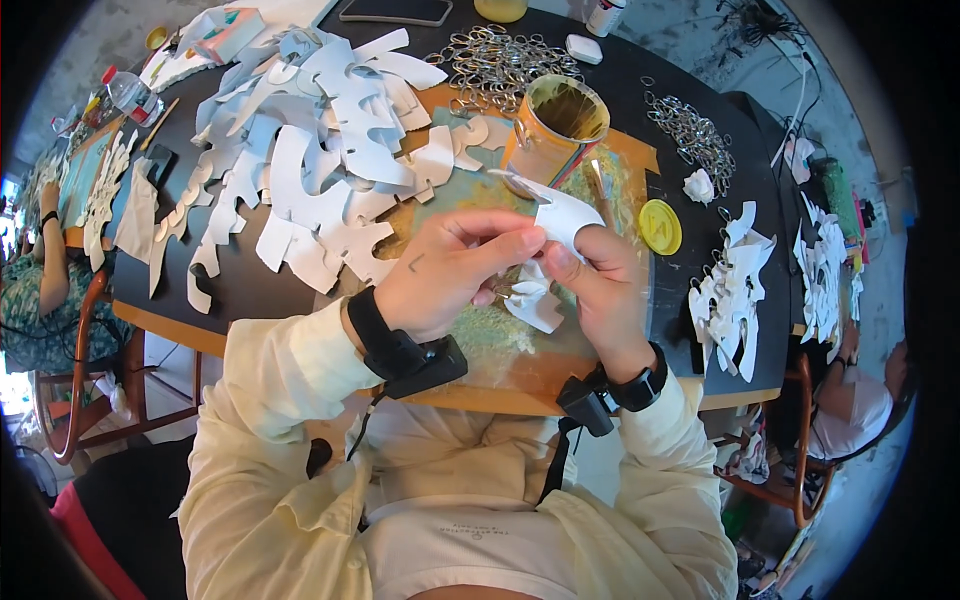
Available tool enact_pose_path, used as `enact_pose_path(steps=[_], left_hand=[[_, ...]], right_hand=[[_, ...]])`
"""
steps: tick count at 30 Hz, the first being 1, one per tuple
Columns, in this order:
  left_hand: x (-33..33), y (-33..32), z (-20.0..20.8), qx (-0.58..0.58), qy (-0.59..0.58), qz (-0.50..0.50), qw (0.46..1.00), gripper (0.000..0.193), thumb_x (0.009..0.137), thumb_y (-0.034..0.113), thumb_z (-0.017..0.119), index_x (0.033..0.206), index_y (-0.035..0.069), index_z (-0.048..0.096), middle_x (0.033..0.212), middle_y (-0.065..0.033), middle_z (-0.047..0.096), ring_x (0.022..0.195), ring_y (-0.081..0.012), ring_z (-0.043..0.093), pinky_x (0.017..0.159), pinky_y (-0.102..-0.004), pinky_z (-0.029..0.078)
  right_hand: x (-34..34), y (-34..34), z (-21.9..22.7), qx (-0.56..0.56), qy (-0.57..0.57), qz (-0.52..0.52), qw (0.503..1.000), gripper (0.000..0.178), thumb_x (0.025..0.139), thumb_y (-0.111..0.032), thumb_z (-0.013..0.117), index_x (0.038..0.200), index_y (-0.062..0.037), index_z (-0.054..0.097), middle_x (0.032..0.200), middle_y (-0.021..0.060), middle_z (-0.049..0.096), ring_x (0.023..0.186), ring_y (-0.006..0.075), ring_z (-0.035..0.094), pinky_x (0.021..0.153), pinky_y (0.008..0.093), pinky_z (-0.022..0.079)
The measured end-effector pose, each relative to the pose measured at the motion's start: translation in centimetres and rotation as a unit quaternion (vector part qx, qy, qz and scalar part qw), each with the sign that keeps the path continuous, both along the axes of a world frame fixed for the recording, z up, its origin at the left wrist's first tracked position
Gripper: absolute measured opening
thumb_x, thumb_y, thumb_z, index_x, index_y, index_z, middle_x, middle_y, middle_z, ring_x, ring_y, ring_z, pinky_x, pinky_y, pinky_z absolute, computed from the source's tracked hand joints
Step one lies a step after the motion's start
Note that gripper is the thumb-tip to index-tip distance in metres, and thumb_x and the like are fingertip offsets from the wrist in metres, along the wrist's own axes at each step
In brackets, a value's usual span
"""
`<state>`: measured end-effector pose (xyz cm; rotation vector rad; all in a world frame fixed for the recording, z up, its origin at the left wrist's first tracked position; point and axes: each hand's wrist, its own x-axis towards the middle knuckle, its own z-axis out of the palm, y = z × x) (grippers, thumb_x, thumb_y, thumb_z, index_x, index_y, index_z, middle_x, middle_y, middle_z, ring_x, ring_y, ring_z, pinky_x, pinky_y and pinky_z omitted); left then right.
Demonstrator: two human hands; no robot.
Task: Gluing together shoe upper components using a brush and liquid adhesive.
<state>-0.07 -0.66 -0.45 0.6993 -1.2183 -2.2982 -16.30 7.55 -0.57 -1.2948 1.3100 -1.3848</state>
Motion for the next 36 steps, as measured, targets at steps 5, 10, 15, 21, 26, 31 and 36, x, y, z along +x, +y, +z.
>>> enact_pose_path(steps=[5,10,15,21,26,31,36], left_hand=[[0.0,-0.1,0.1,-0.078,-0.017,0.021,0.997,0.027,0.089,0.026,0.064,0.103,0.003,0.064,0.079,0.0028,0.058,0.064,-0.0038,0.049,0.05,-0.0175,0.04],[0.0,-0.3,-0.2,-0.141,-0.034,0.058,0.988,0.028,0.086,0.025,0.067,0.103,0.002,0.067,0.081,-0.0003,0.065,0.067,-0.0043,0.056,0.056,-0.018,0.046],[-0.2,-0.2,0.0,-0.138,-0.046,0.072,0.987,0.027,0.085,0.024,0.068,0.101,0.002,0.068,0.081,-0.0009,0.065,0.069,-0.0047,0.058,0.056,-0.0179,0.047],[-0.6,-0.2,0.2,-0.145,-0.059,0.066,0.985,0.027,0.086,0.024,0.067,0.101,0.002,0.066,0.079,-0.0015,0.063,0.067,-0.0088,0.058,0.06,-0.0216,0.05],[-0.4,-0.7,-0.4,-0.12,-0.08,-0.012,0.99,0.025,0.085,0.026,0.068,0.093,0.003,0.066,0.078,-0.0007,0.062,0.07,-0.0078,0.058,0.062,-0.0213,0.049],[-0.2,-0.7,-0.2,-0.127,-0.099,-0.026,0.987,0.025,0.083,0.026,0.071,0.091,0.002,0.067,0.076,0.0,0.062,0.066,-0.0055,0.056,0.059,-0.0196,0.046],[-0.5,-0.5,-1.1,-0.252,-0.084,-0.012,0.964,0.026,0.081,0.026,0.074,0.087,0.001,0.067,0.073,0.0009,0.062,0.065,-0.0033,0.053,0.057,-0.0192,0.043]], right_hand=[[0.0,0.1,0.0,0.015,-0.004,-0.016,1.0,0.033,0.095,-0.029,0.053,0.087,0.0016,0.061,0.071,-0.0006,0.054,0.065,0.007,0.048,0.059,0.0223,0.038],[-0.2,-0.1,0.2,-0.026,0.091,-0.042,0.995,0.032,0.097,-0.028,0.049,0.084,0.0003,0.058,0.072,-0.0026,0.053,0.065,0.0051,0.047,0.058,0.0204,0.037],[0.6,-0.4,0.1,-0.017,-0.009,-0.074,0.997,0.016,0.093,-0.015,0.057,0.084,-0.0014,0.056,0.078,-0.0033,0.055,0.069,0.004,0.048,0.06,0.0184,0.038],[0.2,-0.4,-0.1,-0.031,-0.038,-0.12,0.992,0.009,0.087,-0.008,0.065,0.089,-0.0019,0.058,0.08,-0.0019,0.057,0.073,0.0039,0.051,0.062,0.0186,0.04],[-0.3,-0.3,-0.5,-0.015,0.035,-0.079,0.996,0.012,0.086,-0.008,0.065,0.092,-0.0002,0.059,0.081,-0.0002,0.06,0.077,0.0047,0.055,0.067,0.0195,0.045],[0.3,-0.7,-0.1,-0.005,-0.049,-0.077,0.996,0.011,0.086,-0.009,0.065,0.089,0.0005,0.062,0.078,-0.0007,0.06,0.067,0.0031,0.052,0.056,0.0177,0.041],[-0.1,-0.2,0.4,0.099,-0.117,-0.062,0.986,0.012,0.084,-0.014,0.068,0.082,-0.0019,0.067,0.069,-0.003,0.059,0.062,0.0019,0.052,0.053,0.0164,0.04]])
